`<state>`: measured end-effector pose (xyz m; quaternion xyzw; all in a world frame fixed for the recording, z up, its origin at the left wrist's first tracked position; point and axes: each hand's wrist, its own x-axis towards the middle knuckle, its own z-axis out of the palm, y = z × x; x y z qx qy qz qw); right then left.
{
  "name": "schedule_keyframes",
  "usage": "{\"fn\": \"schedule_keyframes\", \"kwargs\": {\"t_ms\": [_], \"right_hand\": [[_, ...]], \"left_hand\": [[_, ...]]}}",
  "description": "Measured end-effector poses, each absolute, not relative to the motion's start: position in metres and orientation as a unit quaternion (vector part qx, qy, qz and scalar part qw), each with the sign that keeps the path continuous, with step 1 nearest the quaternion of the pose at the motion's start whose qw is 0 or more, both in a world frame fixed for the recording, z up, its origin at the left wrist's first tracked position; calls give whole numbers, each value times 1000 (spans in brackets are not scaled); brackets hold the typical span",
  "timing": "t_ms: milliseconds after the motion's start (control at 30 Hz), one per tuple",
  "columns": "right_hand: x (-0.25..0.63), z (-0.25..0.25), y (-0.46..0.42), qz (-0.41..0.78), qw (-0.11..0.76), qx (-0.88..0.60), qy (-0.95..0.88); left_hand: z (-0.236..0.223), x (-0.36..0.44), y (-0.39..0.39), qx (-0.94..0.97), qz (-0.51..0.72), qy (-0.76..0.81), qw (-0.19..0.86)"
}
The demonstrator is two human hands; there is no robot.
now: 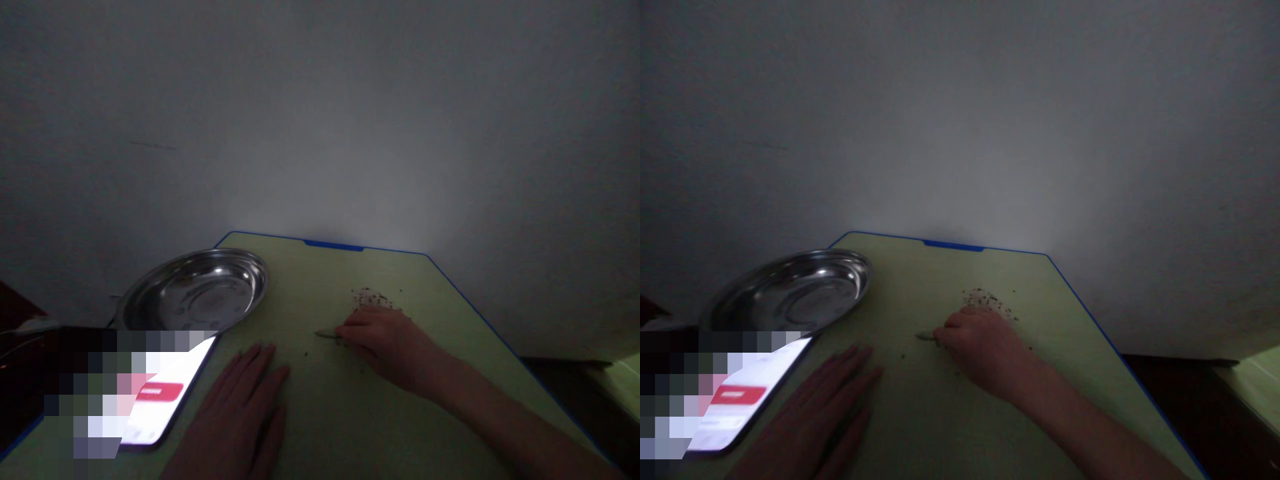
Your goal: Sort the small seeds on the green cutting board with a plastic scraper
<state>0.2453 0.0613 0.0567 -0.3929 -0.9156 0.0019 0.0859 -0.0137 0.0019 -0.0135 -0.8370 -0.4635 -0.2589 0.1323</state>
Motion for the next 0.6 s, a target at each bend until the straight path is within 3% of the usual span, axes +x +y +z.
{"fn": "schedule_keyframes", "kwargs": {"t_ms": [333,600], "right_hand": [[267,65,45,49,112,-397,-910],[214,53,80,25,161,-312,-936]], "left_hand": [[-18,-11,1,-819,-271,-480,160],[-16,-12,-3,-800,-253,-533,112]]}}
